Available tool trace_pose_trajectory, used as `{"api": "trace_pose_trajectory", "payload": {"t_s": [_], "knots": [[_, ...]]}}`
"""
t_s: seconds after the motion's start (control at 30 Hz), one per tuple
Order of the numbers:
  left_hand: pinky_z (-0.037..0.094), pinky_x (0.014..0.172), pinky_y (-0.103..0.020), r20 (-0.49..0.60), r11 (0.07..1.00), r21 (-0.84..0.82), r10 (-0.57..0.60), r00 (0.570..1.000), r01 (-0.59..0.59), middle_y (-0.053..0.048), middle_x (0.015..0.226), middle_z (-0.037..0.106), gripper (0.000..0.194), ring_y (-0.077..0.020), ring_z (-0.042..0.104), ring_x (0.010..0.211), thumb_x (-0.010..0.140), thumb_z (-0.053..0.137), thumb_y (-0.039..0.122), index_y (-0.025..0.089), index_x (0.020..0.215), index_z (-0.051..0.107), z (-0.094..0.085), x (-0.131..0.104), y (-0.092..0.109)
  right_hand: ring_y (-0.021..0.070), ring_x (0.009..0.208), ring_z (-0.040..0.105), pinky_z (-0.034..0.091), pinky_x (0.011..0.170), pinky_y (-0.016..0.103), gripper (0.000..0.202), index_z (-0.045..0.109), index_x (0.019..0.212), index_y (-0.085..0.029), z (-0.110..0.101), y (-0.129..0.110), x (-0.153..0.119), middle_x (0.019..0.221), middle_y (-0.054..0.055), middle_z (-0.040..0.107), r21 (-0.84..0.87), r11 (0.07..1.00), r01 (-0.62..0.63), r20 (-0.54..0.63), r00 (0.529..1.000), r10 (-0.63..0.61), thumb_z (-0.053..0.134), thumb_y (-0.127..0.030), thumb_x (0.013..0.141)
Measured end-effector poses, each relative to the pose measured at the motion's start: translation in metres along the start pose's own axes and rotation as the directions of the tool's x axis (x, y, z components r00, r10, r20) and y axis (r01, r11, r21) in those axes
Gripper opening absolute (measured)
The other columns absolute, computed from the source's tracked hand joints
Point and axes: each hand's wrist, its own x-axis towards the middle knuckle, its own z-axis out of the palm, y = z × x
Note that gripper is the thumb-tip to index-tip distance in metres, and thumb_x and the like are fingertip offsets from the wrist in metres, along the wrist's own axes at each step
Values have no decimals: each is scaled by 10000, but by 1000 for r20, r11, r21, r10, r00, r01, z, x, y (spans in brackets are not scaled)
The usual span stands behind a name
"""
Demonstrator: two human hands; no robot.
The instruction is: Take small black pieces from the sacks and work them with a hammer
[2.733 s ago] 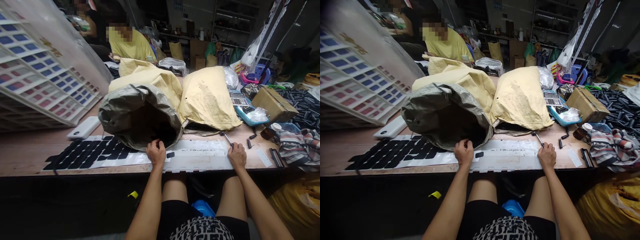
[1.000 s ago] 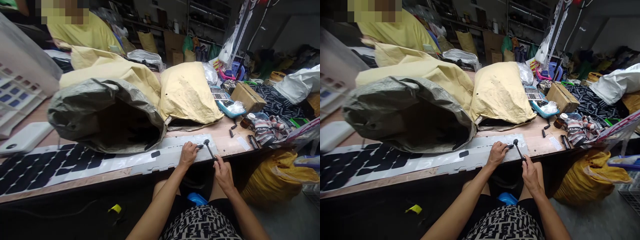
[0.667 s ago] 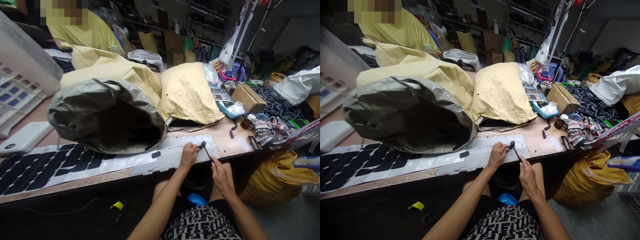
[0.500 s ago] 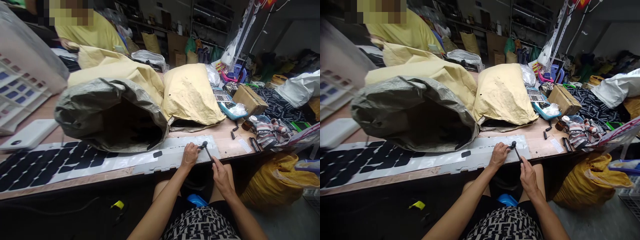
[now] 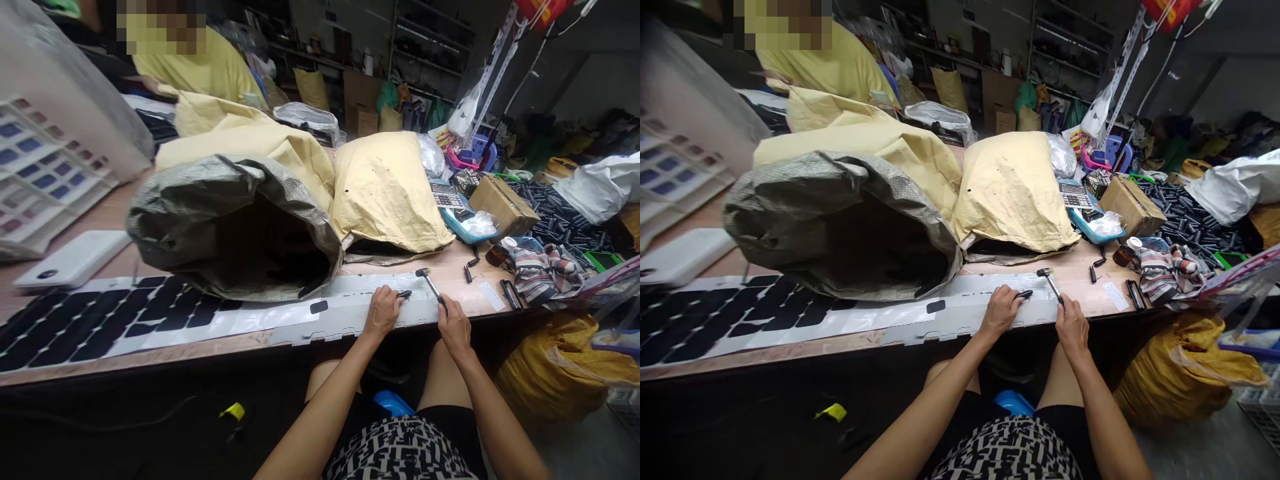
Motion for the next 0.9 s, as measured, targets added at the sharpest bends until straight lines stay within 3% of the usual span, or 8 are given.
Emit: {"api": "trace_pose_trajectory", "payload": {"t_s": [0.17,0.33,0.57,0.63,0.73,0.83,0.9], "knots": [[460,828,-384,3,999,53,8,1000,-9,-88,936,604,180,-246,534,900,987,522,237,178,914,675,-2,1,2,226,942,510,363,731,299,354,645,1309,-226,16,11,41,993,96,626,-326,945,2,-28,1000,-12,499,-250,988],[459,821,-368,-4,1000,-19,7,1000,-7,-72,913,598,270,-225,538,872,1029,433,269,192,905,661,-4,0,-1,202,902,475,306,725,307,341,630,1311,-264,34,8,42,1074,89,568,-357,934,-14,-111,993,-27,503,-255,995],[486,775,-342,-53,988,-154,25,998,-33,-61,879,597,334,-202,569,826,1053,355,309,186,933,641,-16,-1,3,214,905,461,276,741,328,334,627,1297,-259,35,7,39,1033,82,577,-382,924,-15,-123,992,-35,482,-273,997],[498,790,-339,-103,977,-185,88,991,-106,-74,916,624,306,-203,590,857,1051,363,316,184,1016,638,-21,-17,8,217,911,460,274,737,327,336,624,1298,-253,34,6,39,1031,85,576,-383,923,-14,-120,992,-35,479,-274,995],[508,795,-337,-84,931,-198,295,952,-306,-80,947,663,242,-204,615,877,1032,433,322,196,1111,624,-20,-61,13,220,913,458,271,732,326,335,622,1295,-248,36,6,40,1021,86,574,-387,922,-16,-117,993,-32,470,-273,997],[517,730,-316,60,879,-211,448,892,-427,-62,897,665,204,-185,627,801,1014,482,310,201,1117,620,-5,-109,12,222,910,457,268,726,329,334,620,1289,-245,38,7,40,1022,87,571,-393,919,-12,-120,992,-39,461,-271,997],[532,711,-299,182,905,-190,412,893,-380,-48,874,652,181,-175,640,780,1010,483,288,205,1091,623,8,-130,9,223,908,456,268,722,331,335,621,1287,-242,38,8,39,1021,87,569,-396,918,-9,-126,991,-45,460,-270,995]]}}
